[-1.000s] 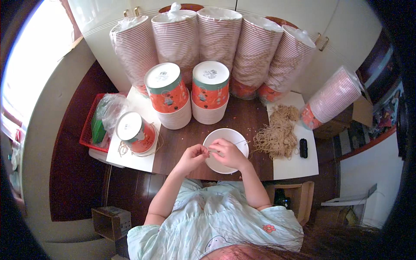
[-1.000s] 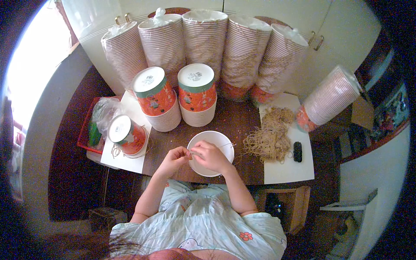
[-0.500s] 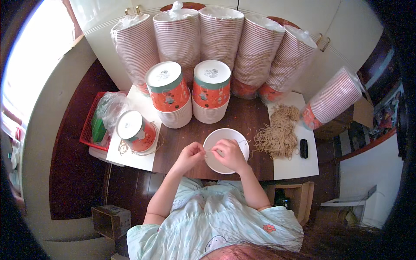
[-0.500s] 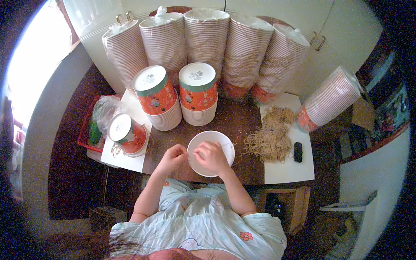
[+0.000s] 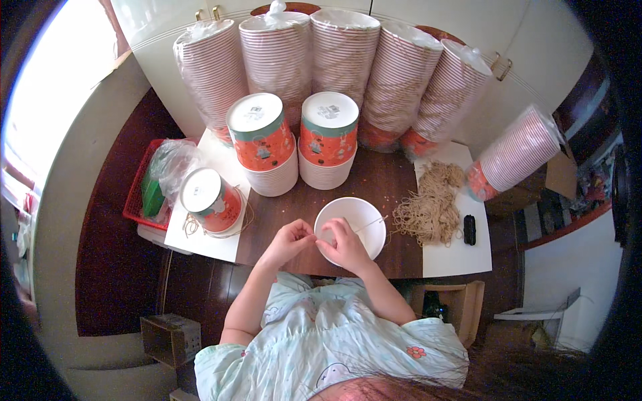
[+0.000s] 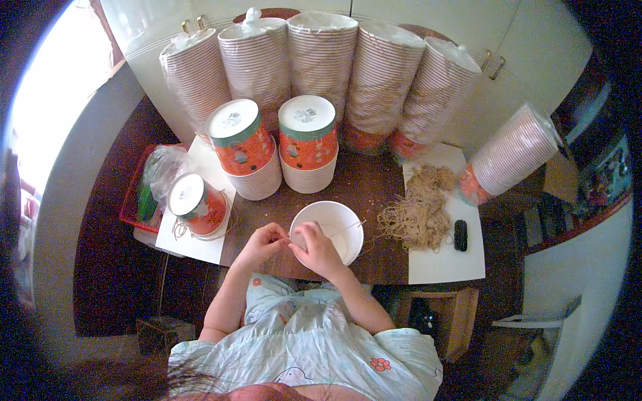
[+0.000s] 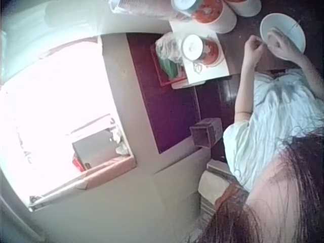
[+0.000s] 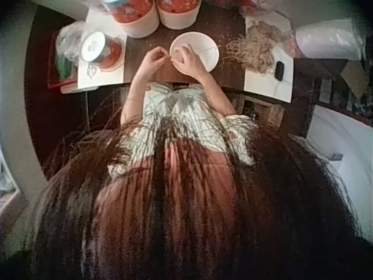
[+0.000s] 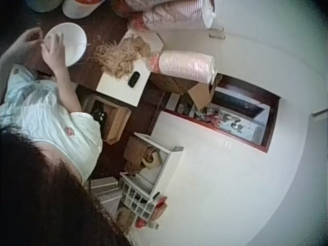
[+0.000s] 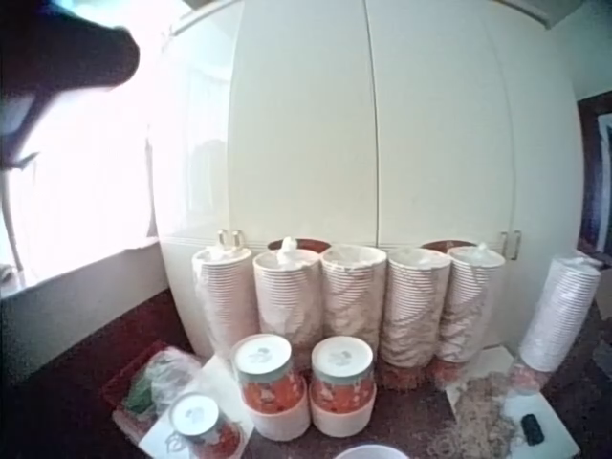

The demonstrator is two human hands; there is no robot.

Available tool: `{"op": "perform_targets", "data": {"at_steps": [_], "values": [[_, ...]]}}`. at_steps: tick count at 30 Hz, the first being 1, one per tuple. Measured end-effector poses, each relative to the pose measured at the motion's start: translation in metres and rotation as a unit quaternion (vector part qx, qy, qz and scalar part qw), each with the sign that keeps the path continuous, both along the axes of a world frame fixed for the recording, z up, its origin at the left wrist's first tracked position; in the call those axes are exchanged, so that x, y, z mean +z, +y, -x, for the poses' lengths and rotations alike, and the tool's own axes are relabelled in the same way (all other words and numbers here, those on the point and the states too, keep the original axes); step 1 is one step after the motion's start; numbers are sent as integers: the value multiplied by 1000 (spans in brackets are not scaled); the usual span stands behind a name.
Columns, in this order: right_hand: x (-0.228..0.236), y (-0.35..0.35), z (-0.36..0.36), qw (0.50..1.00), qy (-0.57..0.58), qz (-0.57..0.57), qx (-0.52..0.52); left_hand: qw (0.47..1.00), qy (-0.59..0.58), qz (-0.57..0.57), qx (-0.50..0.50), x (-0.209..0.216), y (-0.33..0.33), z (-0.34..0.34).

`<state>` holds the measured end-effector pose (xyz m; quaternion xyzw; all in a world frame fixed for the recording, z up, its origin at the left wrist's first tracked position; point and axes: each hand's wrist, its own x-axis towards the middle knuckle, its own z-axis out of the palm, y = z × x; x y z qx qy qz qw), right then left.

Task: Tying thin cords through pre-punched holes in paper buckets for assembly.

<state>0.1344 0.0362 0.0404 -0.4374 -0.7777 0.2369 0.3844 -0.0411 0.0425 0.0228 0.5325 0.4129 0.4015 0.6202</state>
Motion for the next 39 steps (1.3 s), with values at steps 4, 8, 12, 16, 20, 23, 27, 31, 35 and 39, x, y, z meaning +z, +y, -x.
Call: {"op": "perform_targets", "data": {"at_steps": [4, 8, 12, 16, 20, 23, 27, 31, 35, 39], "values": [[-6, 8, 1, 996, 20, 65, 51, 999, 32, -22, -3, 4, -2, -3], [-3, 7, 5, 994, 23, 103, 41, 999, 19, -23, 36, -3, -3, -5], [-5, 7, 5, 993, 17, 111, 34, 999, -11, -11, 49, -11, -7, -4], [-3, 8, 4, 986, 54, 159, 19, 984, 117, -77, 107, -5, -18, 0], [-5, 9, 2, 979, 73, 189, 9, 955, 232, -112, 149, -2, -32, -5], [-8, 9, 2, 978, 82, 190, 12, 933, 279, -165, 155, -6, -35, -10], [-8, 10, 2, 979, 94, 183, 17, 938, 260, -158, 164, -18, -38, -18], [-9, 10, 1, 978, 87, 186, 18, 919, 275, -204, 194, -22, -37, -20], [-11, 10, 0, 981, 87, 174, 24, 886, 287, -260, 254, -15, -36, -21], [-12, 11, 0, 980, 86, 176, 34, 892, 245, -275, 261, -10, -34, -21]]}}
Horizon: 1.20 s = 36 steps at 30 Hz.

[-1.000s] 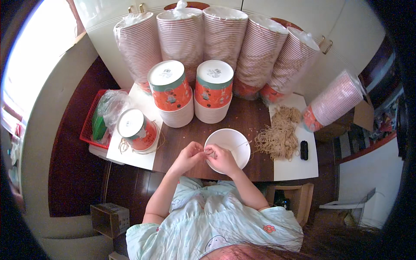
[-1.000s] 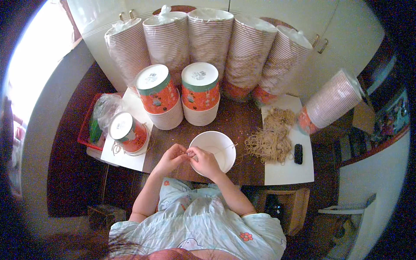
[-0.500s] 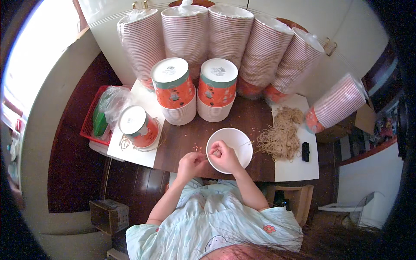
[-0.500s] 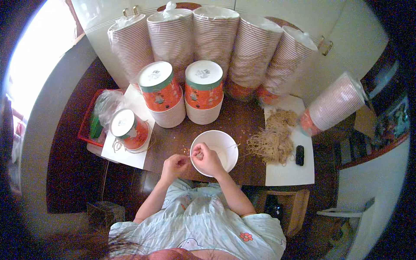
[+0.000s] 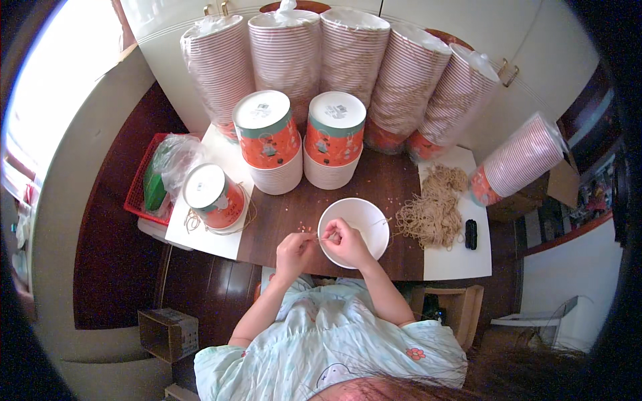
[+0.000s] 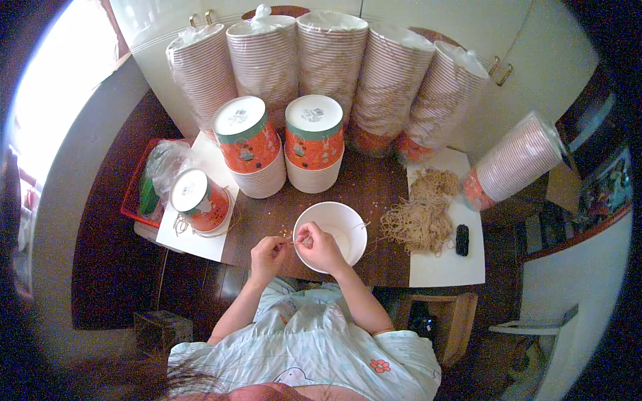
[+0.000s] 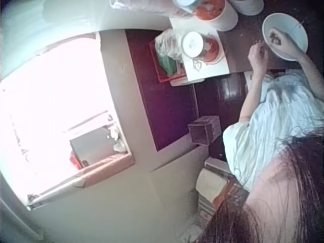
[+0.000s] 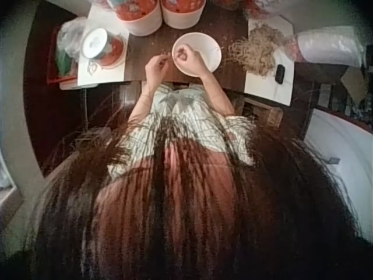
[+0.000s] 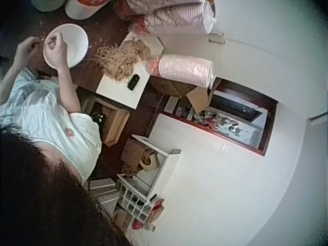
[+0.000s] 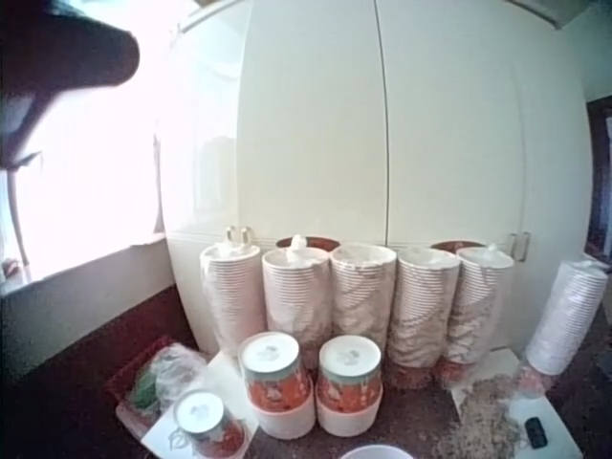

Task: Tying thin cords through pre-punched holes in paper buckets for assembly.

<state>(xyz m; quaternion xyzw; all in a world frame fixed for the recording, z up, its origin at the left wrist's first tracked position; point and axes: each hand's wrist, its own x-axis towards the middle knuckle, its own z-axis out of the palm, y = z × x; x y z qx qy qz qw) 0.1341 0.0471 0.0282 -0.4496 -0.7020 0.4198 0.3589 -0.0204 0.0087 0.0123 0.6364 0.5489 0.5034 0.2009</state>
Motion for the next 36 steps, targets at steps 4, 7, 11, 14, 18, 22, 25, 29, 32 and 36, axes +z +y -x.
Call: {"op": "perform_targets", "data": {"at_steps": [4, 7, 11, 14, 18, 22, 25, 29, 32, 36], "values": [[3, -1, 1, 1000, 10, -2, -7, 998, -32, 18, -48, 2, 1, 2], [5, -1, 2, 1000, 12, -2, -3, 996, -53, 22, -67, -4, 2, 3], [5, -1, 2, 1000, 13, -2, 0, 989, -96, 89, -72, -4, 4, 2], [7, -1, 2, 1000, 13, 0, 3, 989, -83, 99, -69, -3, 4, 3], [7, -1, 2, 1000, 10, -15, 2, 990, -56, 112, -67, 3, 5, 3], [8, -1, 1, 1000, 2, -24, 5, 988, -35, 123, -89, 4, 5, 6], [11, -2, 0, 1000, -7, -18, 7, 987, -53, 112, -103, -7, 7, 7], [12, -3, -1, 1000, -8, -16, 15, 959, -182, 193, -103, -11, 10, 7], [11, -3, -2, 999, -14, -18, 26, 948, -232, 199, -85, -10, 12, 4], [12, -3, -2, 999, -15, -29, 32, 953, -188, 218, -93, -13, 11, 6]]}}
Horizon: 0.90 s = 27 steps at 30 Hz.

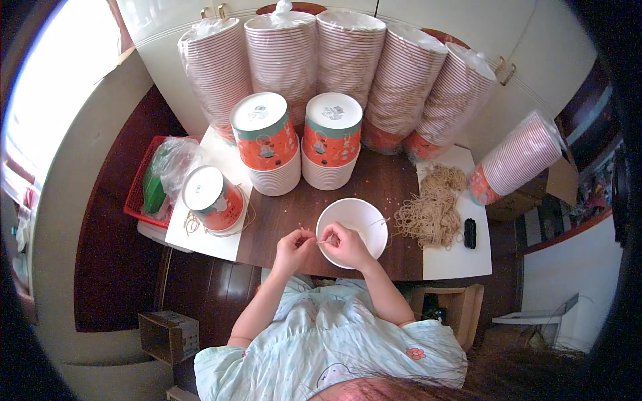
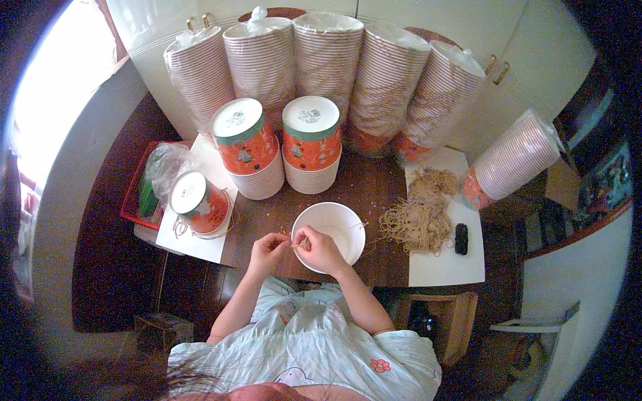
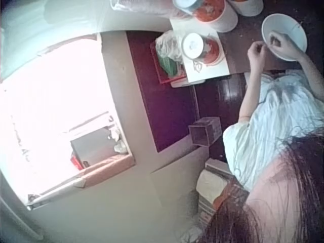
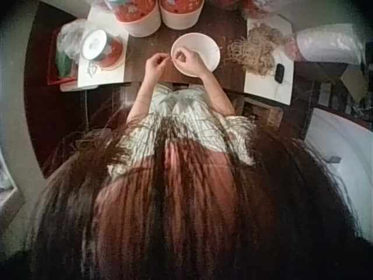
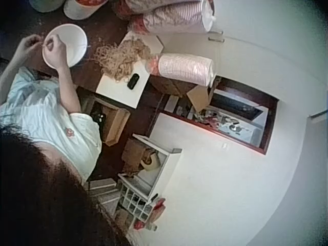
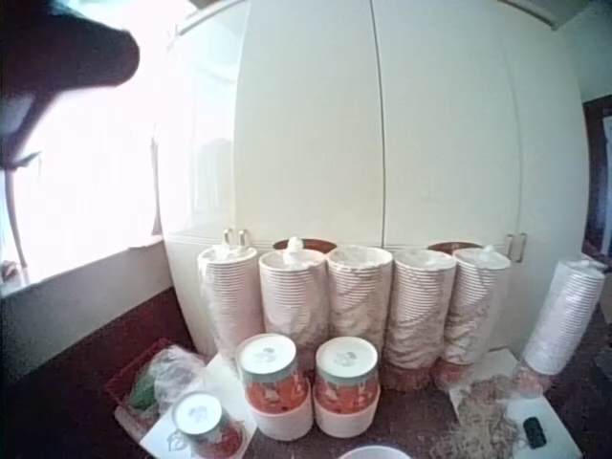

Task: Tying thin cords through pre-punched holes in paper buckets for assembly.

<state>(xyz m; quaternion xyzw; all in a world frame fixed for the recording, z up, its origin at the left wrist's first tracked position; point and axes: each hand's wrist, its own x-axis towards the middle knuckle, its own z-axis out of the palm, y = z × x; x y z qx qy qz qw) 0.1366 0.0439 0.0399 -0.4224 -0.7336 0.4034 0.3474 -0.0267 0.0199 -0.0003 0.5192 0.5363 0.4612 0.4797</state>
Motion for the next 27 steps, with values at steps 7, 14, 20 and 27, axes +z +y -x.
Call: {"op": "perform_targets", "data": {"at_steps": [7, 14, 20, 27], "values": [[-2, 1, 1, 1000, 2, 0, -8, 999, -4, -38, 3, 2, -6, -4], [-1, 0, 2, 1000, 2, -9, -5, 999, 41, -25, -6, 0, -5, -2], [0, 0, 0, 1000, -11, -4, -6, 981, -154, 93, -70, 6, -3, 1], [1, -1, -2, 1000, -25, 6, 6, 965, -238, 92, -59, 6, -3, 0]]}}
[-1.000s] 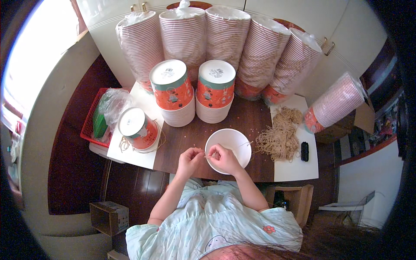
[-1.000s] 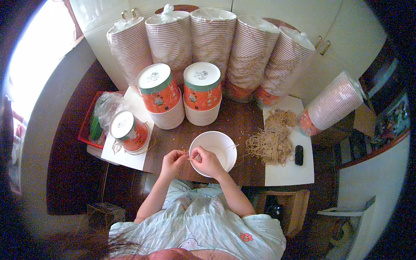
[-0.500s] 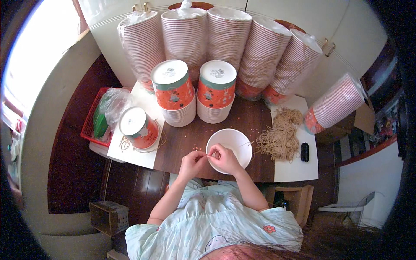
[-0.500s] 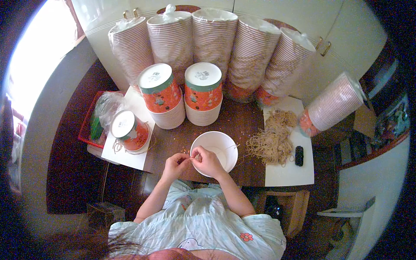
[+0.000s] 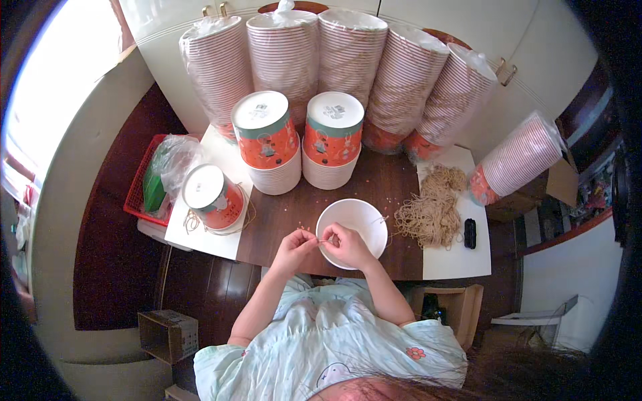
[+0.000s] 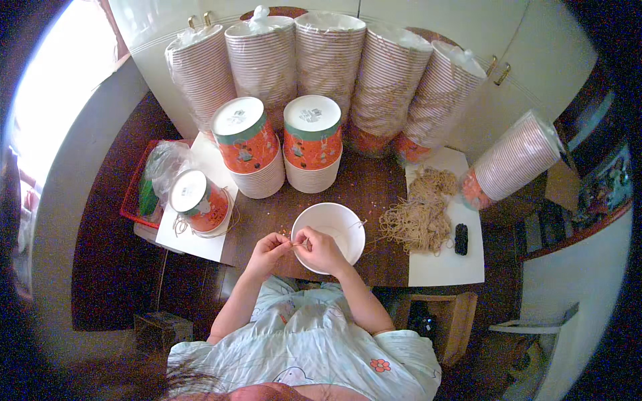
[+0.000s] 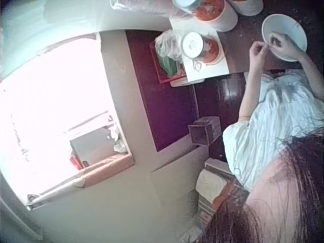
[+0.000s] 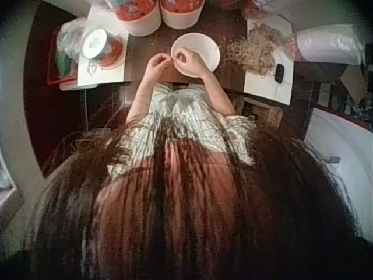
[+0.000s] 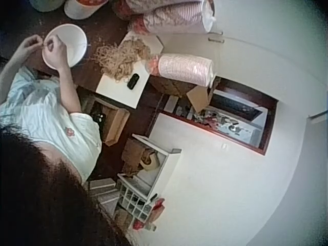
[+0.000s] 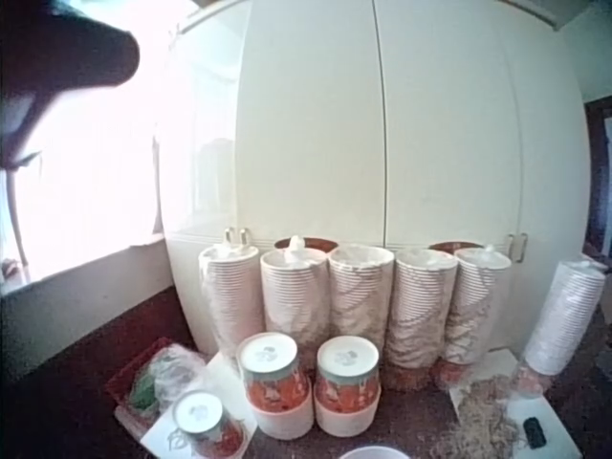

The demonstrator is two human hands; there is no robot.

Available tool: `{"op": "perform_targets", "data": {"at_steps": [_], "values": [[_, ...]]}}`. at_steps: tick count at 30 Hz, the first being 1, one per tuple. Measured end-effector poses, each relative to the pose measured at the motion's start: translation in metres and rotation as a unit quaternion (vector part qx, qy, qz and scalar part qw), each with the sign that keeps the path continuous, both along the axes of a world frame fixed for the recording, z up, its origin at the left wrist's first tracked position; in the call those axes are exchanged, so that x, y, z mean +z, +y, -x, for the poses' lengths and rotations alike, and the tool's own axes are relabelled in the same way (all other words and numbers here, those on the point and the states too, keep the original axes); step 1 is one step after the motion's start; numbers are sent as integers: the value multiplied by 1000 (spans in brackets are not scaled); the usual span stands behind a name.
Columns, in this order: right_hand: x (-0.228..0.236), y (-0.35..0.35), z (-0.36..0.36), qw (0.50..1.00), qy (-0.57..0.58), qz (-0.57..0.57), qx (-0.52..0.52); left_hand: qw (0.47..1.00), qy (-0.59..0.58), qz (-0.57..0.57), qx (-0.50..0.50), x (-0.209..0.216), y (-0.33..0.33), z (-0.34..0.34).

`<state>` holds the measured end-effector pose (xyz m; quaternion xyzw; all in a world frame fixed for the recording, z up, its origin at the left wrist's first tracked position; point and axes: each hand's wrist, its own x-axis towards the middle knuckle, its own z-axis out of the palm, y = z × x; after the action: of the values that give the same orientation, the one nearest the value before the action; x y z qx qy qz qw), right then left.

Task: Tying thin cords through pre-punched holes in paper buckets for assembly.

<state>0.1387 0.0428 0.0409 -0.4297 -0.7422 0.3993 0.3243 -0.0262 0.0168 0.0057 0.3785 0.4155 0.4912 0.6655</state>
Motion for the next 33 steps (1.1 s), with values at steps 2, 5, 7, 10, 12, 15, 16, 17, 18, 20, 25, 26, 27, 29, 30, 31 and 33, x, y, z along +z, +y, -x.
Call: {"op": "perform_targets", "data": {"at_steps": [2, 5, 7, 10, 12, 15, 16, 17, 18, 20, 25, 26, 27, 29, 30, 31, 33], "values": [[0, 0, 0, 1000, -4, -3, 1, 1000, -7, -16, 10, -5, 0, 0], [-3, 0, -1, 1000, -8, -6, 4, 999, -37, -28, 26, -2, 2, -1], [-5, 0, -1, 1000, -9, -6, 7, 997, -60, -24, 33, -2, 2, -1], [-6, 0, -2, 1000, -9, -11, 12, 990, -138, 13, 19, -6, 3, 3], [-7, 0, -2, 1000, -9, -10, 16, 977, -210, 35, 0, -5, 3, 5], [1, -2, -1, 1000, -2, -5, -1, 977, -206, 54, 11, -5, 2, 4], [2, -2, -1, 1000, -2, -5, 0, 977, -206, 54, 12, -5, 2, 3], [3, -2, -2, 1000, -2, -8, 1, 977, -205, 53, 16, -6, 2, 3], [3, -2, -2, 1000, -1, -11, 1, 977, -204, 53, 19, -5, 2, 2], [2, -2, -2, 999, 7, -36, 3, 980, -193, 51, 22, -2, 2, 2], [2, -5, 5, 995, 21, -96, -14, 985, -164, 47, 25, 3, 0, -1], [3, -6, 6, 995, 12, -95, -25, 985, -164, 46, 35, 4, -1, -3], [3, -7, 6, 995, 2, -94, -37, 984, -164, 44, 45, 5, -1, -4], [-4, -4, 7, 991, 15, -129, -36, 985, -161, 45, 42, 0, -1, -2], [-6, -3, 7, 986, 27, -164, -34, 985, -158, 46, 41, -1, -1, -1], [-5, -3, 7, 986, 27, -164, -34, 985, -158, 46, 41, -2, -1, -1], [-3, -3, 6, 988, 22, -150, -28, 989, -135, 57, 36, -1, -1, 0]]}}
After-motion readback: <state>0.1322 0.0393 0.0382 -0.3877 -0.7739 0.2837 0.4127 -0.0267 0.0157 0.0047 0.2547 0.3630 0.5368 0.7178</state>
